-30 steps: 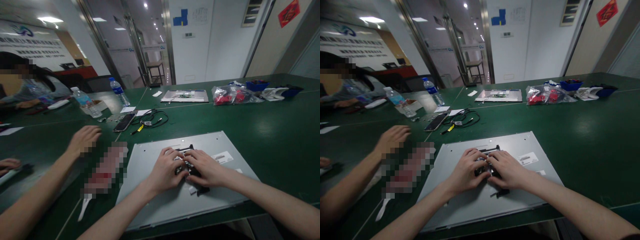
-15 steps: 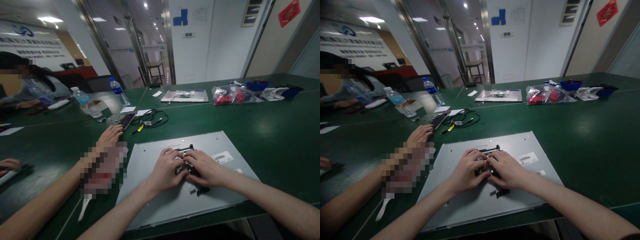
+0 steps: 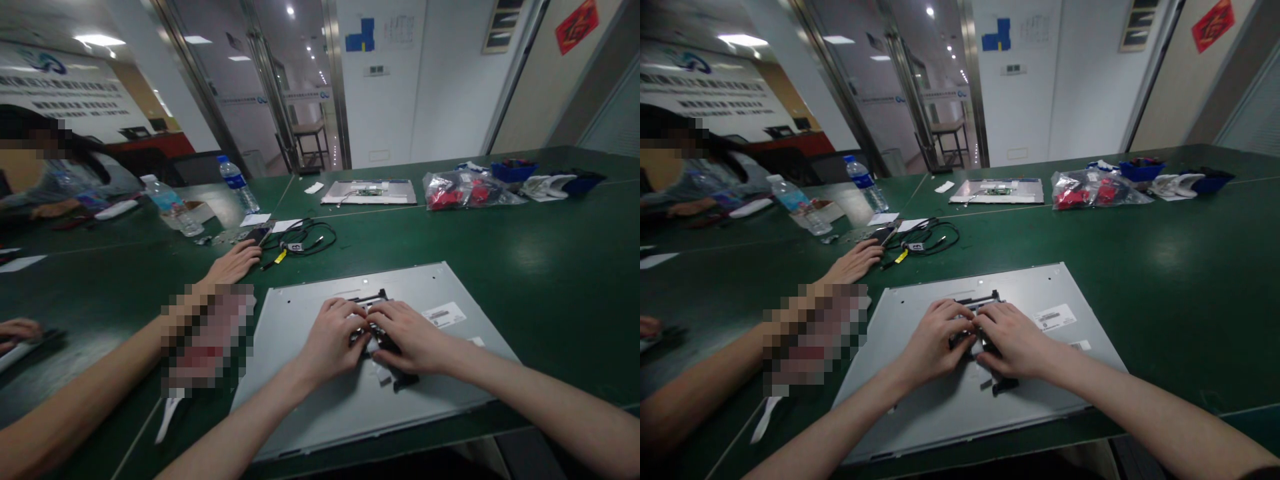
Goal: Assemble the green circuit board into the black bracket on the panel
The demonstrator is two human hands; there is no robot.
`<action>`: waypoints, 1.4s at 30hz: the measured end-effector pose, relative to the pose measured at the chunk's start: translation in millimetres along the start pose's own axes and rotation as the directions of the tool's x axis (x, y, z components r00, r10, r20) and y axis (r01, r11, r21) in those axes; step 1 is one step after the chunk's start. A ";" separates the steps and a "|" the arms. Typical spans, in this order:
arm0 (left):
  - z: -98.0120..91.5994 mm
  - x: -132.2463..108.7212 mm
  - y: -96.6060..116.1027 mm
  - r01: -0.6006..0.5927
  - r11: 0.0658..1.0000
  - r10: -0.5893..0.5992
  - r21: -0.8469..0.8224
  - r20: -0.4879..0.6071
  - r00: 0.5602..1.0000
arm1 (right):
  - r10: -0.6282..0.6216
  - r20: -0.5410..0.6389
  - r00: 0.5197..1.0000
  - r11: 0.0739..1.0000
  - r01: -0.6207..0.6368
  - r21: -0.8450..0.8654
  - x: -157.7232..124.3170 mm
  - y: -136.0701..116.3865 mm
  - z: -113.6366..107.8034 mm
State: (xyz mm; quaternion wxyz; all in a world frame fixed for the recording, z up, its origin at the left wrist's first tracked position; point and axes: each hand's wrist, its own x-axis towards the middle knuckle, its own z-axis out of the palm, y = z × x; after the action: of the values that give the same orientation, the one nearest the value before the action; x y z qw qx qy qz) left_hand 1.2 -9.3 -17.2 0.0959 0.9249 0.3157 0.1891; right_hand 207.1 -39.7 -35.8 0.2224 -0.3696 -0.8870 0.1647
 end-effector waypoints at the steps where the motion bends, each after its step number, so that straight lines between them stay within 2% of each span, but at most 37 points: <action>1: 0.2 0.1 -0.3 -0.002 1.000 0.002 0.000 -0.001 1.000 | 0.000 -0.002 1.000 1.000 0.000 0.000 0.0 0.1 0.1; 42: 4.3 -0.2 -1.8 0.070 0.996 -0.067 -0.049 0.045 0.997 | 0.010 0.009 1.000 1.000 -0.010 -0.013 0.5 -2.1 2.2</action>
State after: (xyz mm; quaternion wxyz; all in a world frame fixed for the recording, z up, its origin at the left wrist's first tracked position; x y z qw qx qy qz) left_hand 1.8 -8.3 -21.7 0.1323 0.9147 0.3403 0.1734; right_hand 204.5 -41.0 -36.5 0.2151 -0.3748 -0.8872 0.1617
